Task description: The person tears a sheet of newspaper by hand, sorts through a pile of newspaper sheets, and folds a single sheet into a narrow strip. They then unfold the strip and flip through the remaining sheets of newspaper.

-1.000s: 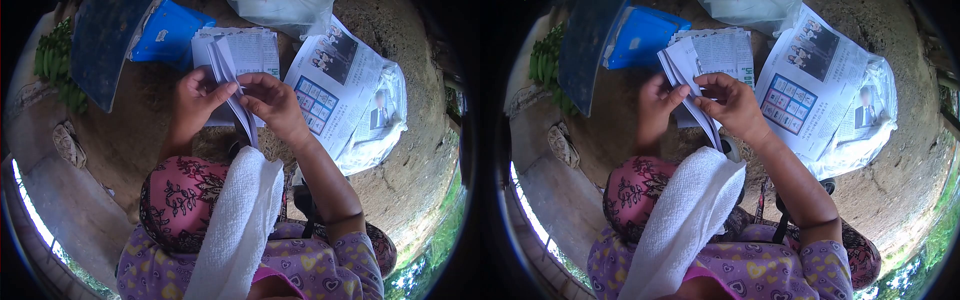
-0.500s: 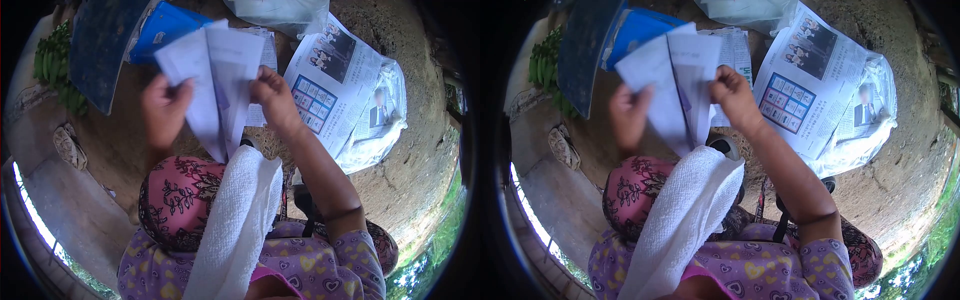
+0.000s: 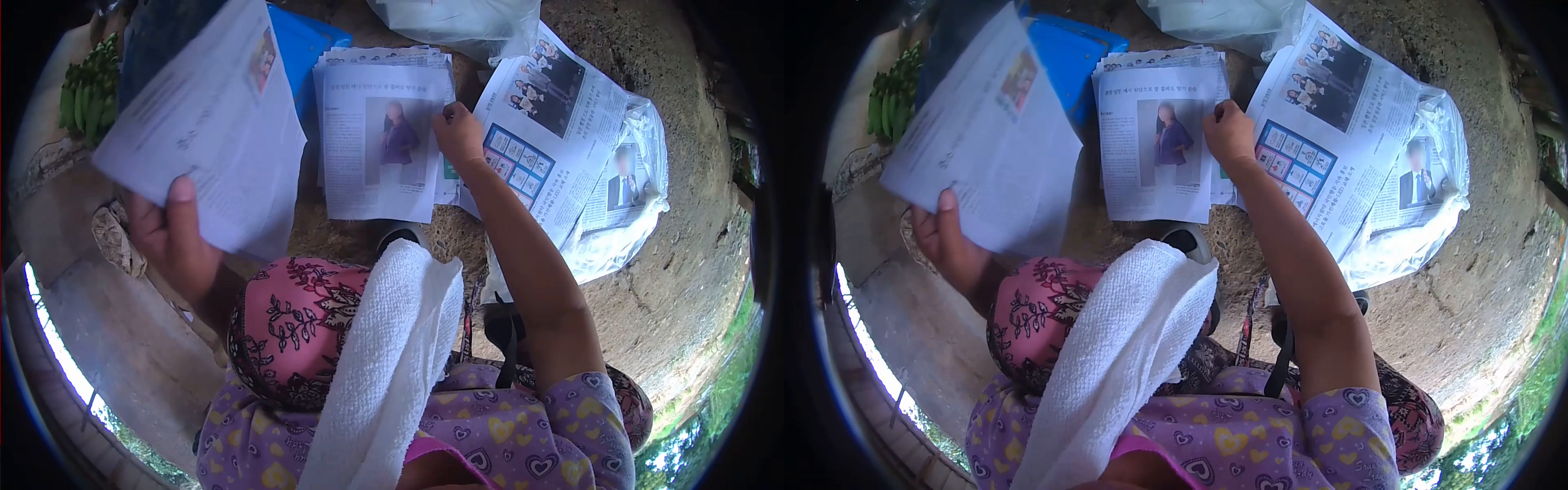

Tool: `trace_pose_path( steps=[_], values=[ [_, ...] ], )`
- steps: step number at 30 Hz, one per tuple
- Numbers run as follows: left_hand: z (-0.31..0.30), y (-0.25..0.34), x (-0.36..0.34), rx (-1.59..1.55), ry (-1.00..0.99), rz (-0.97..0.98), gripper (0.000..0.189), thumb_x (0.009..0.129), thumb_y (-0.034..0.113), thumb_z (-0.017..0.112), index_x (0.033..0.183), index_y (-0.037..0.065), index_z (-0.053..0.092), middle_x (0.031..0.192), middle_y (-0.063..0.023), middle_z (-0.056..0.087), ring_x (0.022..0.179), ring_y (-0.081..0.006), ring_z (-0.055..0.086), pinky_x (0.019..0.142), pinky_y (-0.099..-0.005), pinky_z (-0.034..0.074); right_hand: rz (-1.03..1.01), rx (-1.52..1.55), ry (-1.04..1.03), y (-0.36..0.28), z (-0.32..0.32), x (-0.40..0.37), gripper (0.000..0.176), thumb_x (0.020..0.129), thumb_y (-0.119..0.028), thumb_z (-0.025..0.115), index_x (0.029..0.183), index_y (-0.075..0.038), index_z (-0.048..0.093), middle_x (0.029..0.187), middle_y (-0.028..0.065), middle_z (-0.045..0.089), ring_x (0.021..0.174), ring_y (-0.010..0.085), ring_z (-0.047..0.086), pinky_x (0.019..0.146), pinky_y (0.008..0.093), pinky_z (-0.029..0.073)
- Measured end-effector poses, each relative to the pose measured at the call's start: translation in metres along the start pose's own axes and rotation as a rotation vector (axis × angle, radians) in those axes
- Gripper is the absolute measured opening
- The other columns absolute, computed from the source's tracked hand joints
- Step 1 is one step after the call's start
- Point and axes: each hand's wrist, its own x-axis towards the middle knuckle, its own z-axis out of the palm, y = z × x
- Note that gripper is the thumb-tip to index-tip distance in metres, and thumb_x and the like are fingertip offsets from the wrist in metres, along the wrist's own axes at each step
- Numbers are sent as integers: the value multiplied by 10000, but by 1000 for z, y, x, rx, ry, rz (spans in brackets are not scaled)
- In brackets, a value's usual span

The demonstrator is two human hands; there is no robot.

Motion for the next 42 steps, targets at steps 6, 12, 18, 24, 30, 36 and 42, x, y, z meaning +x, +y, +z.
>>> trace_pose_path(
  steps=[6, 12, 18, 24, 30, 36, 42],
  values=[
    [47, -49, -11, -143, -286, -210, 203, 863, 61, 610, 1049, -21, 606, 960, -67, 639, 844, -109, 573, 779, -252, 454, -357, 62, 175, -45, -24, -18, 175, 790, -75, 587, 950, -5, 592, 962, 180, 630, 866, 337, 626, 724, 399, 508],
    [91, -66, -37, -361, -528, -374, 195, 871, 60, 620, 1050, -10, 590, 945, -36, 635, 841, -81, 581, 750, -232, 472, -316, 566, -232, -116, -50, -82, 286, 793, -71, 660, 1057, 14, 592, 1004, 121, 636, 923, 195, 637, 753, 309, 543],
    [92, -77, -37, -453, -521, -424, 265, 866, 155, 661, 1062, -4, 578, 933, -40, 622, 873, -100, 576, 767, -250, 478, -144, 699, -378, -110, -50, -78, 330, 802, -122, 692, 1079, 27, 588, 992, 139, 655, 933, 193, 635, 817, 300, 515],
    [90, -87, -41, -538, -471, -494, 279, 886, 249, 643, 1014, 4, 600, 902, -35, 620, 865, -84, 563, 738, -223, 453, -154, 712, -417, -112, -49, -78, 353, 807, -125, 690, 1102, 30, 575, 1011, 147, 653, 956, 200, 631, 853, 300, 497],
    [87, -90, -35, -202, -480, -432, 186, 902, 179, 614, 959, 3, 639, 821, -3, 637, 743, -49, 564, 635, -209, 448, 14, 761, -360, -87, -23, -61, 221, 836, -95, 604, 1004, 46, 618, 856, 107, 659, 763, 142, 606, 714, 258, 478],
    [33, -63, -6, 105, -404, -299, 153, 899, 81, 578, 994, -27, 631, 846, -39, 657, 715, -54, 563, 627, -215, 445, 209, 487, -148, -29, 8, -19, 250, 816, -157, 555, 935, 46, 639, 730, 109, 629, 626, 141, 539, 626, 302, 443],
    [27, -43, 2, 179, -432, -259, 168, 891, 45, 558, 1018, -44, 622, 846, -25, 645, 719, -45, 547, 639, -210, 436, 147, 267, -63, -2, 16, 8, 320, 806, -161, 548, 1046, 39, 617, 951, 209, 663, 920, 301, 650, 782, 347, 496]
  ],
)
